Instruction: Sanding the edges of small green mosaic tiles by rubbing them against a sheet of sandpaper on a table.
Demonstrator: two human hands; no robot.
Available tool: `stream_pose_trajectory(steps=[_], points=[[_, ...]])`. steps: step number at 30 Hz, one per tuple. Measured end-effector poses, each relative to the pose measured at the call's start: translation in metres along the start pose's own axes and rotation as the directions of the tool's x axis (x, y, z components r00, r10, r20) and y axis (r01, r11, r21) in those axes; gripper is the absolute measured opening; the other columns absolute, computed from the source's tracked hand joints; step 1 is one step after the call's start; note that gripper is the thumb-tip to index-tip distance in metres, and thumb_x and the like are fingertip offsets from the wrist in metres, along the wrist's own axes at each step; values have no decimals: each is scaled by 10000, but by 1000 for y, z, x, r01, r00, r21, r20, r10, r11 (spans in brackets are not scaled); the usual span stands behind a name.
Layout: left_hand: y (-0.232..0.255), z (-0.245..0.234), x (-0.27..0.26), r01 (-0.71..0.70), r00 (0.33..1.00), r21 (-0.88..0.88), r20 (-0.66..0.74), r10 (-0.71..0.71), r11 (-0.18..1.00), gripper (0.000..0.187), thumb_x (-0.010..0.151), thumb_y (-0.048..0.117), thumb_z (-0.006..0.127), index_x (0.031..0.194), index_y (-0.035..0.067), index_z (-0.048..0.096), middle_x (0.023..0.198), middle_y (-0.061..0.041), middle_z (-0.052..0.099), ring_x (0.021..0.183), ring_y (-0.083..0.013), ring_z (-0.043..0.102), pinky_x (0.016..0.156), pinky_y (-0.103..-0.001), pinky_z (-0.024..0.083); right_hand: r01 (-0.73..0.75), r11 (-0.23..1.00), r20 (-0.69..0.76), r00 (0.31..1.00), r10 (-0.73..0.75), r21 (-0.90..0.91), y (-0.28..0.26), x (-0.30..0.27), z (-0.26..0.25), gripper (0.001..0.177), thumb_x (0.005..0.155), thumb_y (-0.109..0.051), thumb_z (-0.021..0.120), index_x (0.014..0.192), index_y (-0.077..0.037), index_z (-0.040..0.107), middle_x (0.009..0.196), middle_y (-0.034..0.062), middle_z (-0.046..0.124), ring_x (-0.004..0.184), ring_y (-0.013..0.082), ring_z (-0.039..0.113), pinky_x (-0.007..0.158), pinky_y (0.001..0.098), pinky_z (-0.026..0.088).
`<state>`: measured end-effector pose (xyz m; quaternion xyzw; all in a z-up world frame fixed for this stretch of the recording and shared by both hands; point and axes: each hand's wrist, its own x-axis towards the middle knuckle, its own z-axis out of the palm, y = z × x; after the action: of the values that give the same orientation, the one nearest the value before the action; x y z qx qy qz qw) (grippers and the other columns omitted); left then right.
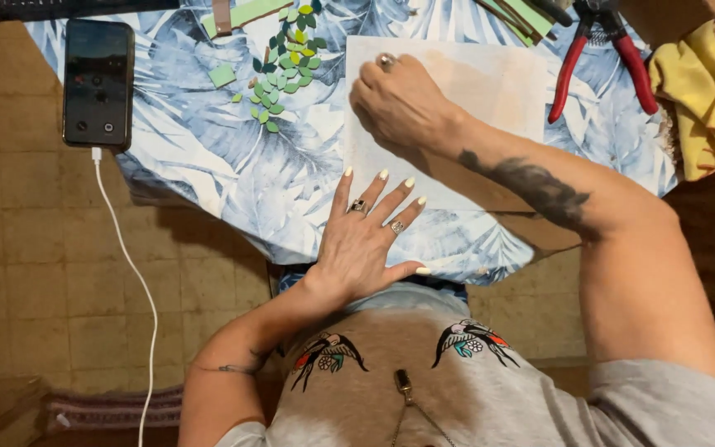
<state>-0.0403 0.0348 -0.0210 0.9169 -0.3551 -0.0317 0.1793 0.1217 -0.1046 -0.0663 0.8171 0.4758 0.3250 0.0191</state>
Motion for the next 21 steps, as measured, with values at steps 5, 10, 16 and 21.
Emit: stream_pose_trajectory(steps=[5,10,16,21], points=[[0,1,0,6,1000,-2,-10,-6,1000,735,691,669,410,1253,195,388,1308,-33,357,1241,-276,268,1009,-564,-39,122,981,109,984,-139,152,-8,-28,-79,144,774,-210,453,665,-116,441,650,46,373,547,234,438,438,339,357],[3,-3,1,15,1000,-26,-1,-15,1000,714,696,654,428,1239,190,410,1299,-42,372,1234,-281,281,1012,-564,-43,141,933,501,812,-299,330,32,-134,-145,195,733,-317,416,719,-140,497,678,13,455,618,199,537,450,326,446],[11,-3,21,54,951,0,-306,-51,999,461,816,433,471,1146,115,520,1030,-38,594,1007,-249,541,1004,-513,103,-458,876,906,418,61,152,17,-83,-160,261,770,-208,496,996,-77,500,900,74,574,719,212,596,595,279,562],[10,0,38,-25,816,-261,-563,-131,965,345,751,175,585,1075,67,541,871,-78,604,902,-238,593,929,-496,314,-606,333,511,792,334,722,-21,-76,-132,263,904,-189,371,692,-70,468,607,40,432,675,299,564,559,332,424]])
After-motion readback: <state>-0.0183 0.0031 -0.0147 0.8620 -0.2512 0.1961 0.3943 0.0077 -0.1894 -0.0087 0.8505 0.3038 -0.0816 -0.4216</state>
